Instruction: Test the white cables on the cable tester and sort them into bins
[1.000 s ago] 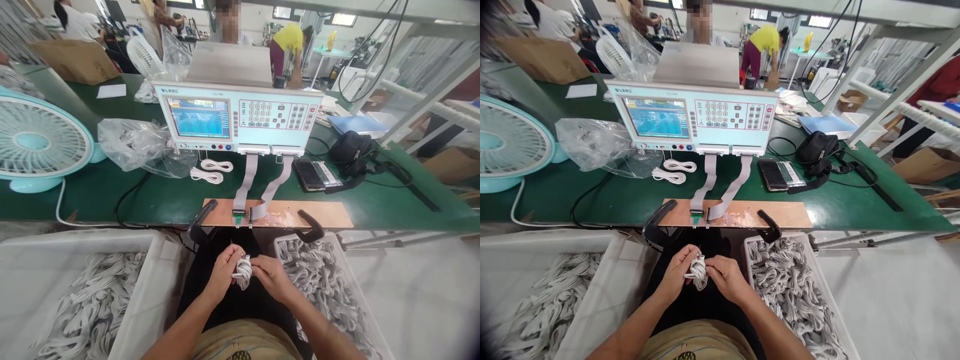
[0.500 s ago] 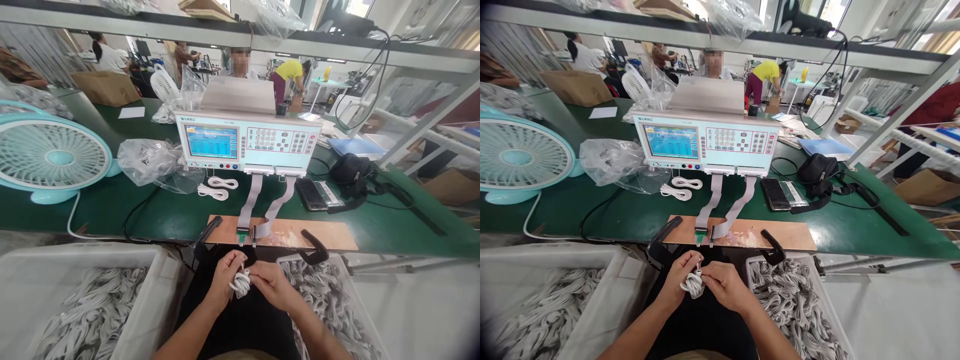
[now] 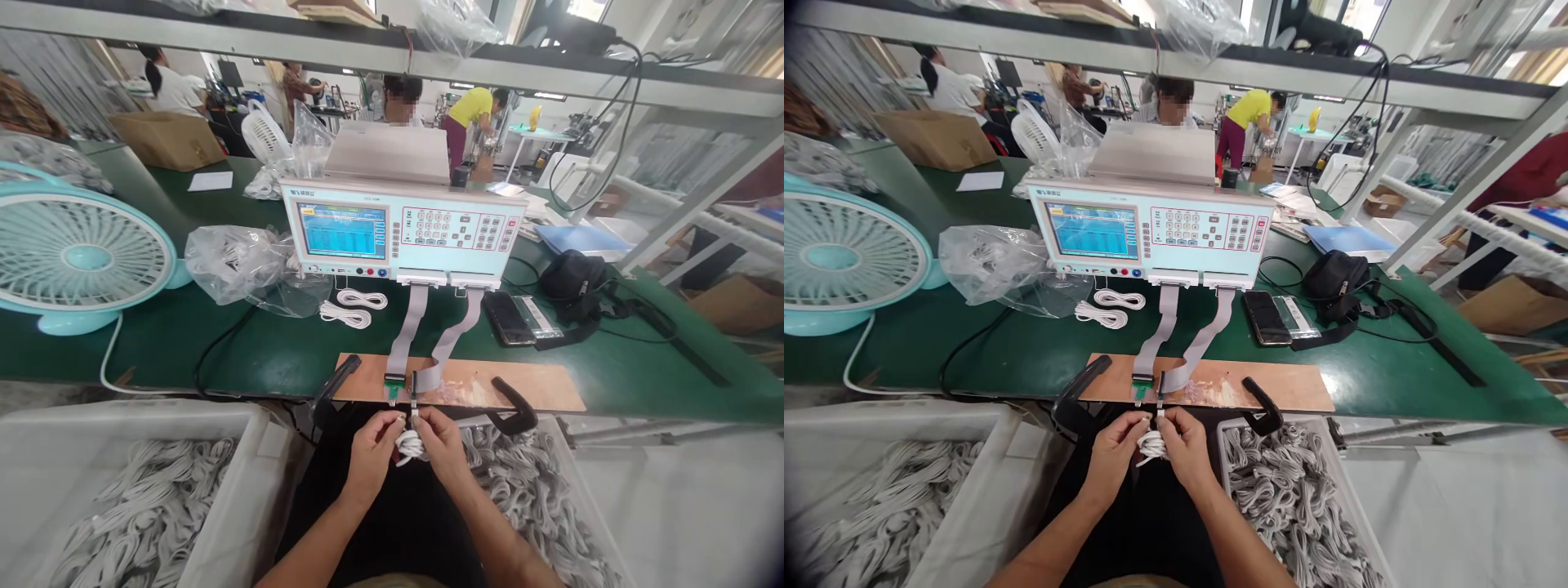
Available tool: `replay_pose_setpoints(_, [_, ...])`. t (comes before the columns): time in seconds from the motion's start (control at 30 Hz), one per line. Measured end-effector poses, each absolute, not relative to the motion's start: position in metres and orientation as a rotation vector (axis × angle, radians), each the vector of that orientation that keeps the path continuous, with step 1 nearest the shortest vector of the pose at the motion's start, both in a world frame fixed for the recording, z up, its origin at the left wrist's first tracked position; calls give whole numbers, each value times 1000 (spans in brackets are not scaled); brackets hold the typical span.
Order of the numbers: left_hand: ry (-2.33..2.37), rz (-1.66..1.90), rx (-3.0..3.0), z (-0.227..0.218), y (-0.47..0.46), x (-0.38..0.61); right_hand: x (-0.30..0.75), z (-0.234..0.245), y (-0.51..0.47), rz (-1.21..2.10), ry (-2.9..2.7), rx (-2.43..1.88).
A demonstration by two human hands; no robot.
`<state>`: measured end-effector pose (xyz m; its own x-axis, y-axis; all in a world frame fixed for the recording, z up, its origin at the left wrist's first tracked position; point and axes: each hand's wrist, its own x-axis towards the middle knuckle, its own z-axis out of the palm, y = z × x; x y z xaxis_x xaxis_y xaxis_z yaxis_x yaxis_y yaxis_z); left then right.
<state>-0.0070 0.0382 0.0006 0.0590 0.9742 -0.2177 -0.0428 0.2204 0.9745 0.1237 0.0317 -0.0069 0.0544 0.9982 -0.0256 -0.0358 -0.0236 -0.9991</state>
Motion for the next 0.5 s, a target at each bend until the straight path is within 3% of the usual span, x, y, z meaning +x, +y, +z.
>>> replay_pose_setpoints(0.23, [1180,1000,926,-4,43,-12,118,-8,29,1165,-1027,-1279])
replay_pose_setpoints(0.5, [986,861,1247,7,54,-28,110,4,31,1328,-744,-1251])
